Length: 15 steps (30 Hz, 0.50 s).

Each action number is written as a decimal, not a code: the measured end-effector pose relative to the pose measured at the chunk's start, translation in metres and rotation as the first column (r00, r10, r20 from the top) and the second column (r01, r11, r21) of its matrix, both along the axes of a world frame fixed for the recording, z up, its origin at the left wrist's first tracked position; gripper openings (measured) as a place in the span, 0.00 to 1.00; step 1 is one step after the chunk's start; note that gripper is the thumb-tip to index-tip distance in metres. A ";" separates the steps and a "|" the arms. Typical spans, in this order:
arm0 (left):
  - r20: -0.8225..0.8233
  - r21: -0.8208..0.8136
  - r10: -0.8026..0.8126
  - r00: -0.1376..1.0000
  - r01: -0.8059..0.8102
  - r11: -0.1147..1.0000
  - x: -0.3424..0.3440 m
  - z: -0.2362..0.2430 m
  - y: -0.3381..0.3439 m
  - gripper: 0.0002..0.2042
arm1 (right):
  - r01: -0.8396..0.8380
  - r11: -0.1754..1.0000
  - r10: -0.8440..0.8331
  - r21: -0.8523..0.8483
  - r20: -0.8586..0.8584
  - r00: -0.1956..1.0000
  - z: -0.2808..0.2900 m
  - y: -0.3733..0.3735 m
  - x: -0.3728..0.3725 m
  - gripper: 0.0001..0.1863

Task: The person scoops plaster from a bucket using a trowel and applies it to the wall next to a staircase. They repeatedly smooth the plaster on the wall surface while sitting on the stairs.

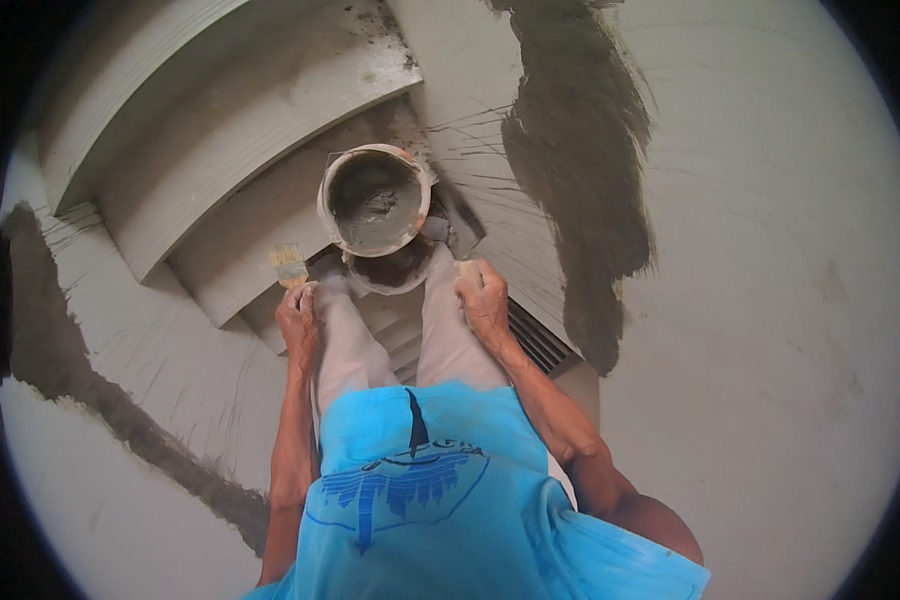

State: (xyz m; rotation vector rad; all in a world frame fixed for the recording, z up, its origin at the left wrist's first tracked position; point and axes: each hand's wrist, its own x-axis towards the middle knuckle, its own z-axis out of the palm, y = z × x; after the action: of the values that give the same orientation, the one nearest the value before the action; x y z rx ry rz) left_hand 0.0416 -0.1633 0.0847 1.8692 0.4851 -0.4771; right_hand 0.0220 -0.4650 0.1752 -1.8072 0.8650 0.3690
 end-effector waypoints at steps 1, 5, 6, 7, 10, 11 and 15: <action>0.075 0.029 -0.021 0.997 0.019 0.999 -0.005 -0.009 -0.003 0.14 | 0.071 0.997 -0.072 0.018 0.064 0.995 0.009 0.004 0.010 0.11; 0.214 0.097 -0.105 0.971 0.086 0.992 -0.022 -0.028 -0.013 0.11 | 0.213 0.976 -0.218 0.043 0.165 0.962 0.018 -0.006 0.040 0.12; 0.210 0.105 -0.119 0.971 0.099 0.990 -0.024 -0.027 -0.017 0.10 | 0.213 0.977 -0.214 0.022 0.171 0.962 0.019 -0.012 0.045 0.12; 0.212 0.106 -0.104 0.972 0.083 0.991 -0.026 -0.028 -0.019 0.10 | 0.213 0.977 -0.210 0.001 0.177 0.962 0.018 -0.018 0.049 0.12; 0.221 0.119 -0.075 0.972 0.050 0.992 -0.025 -0.026 -0.025 0.08 | 0.207 0.977 -0.194 -0.043 0.208 0.959 0.014 -0.030 0.060 0.12; 0.225 0.130 -0.077 0.971 0.048 0.990 -0.024 -0.023 -0.026 0.08 | 0.210 0.976 -0.195 -0.050 0.218 0.956 0.013 -0.032 0.063 0.12; 0.229 0.133 -0.052 0.972 0.021 0.991 -0.028 -0.022 -0.023 0.08 | 0.230 0.971 -0.208 -0.069 0.237 0.949 0.020 -0.021 0.079 0.10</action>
State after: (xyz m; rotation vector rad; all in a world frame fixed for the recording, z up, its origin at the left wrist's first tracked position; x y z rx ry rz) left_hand 0.0135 -0.1868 0.0631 2.0322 0.3314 -0.2504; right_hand 0.1010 -0.4856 0.1948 -1.7770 0.9212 -0.0246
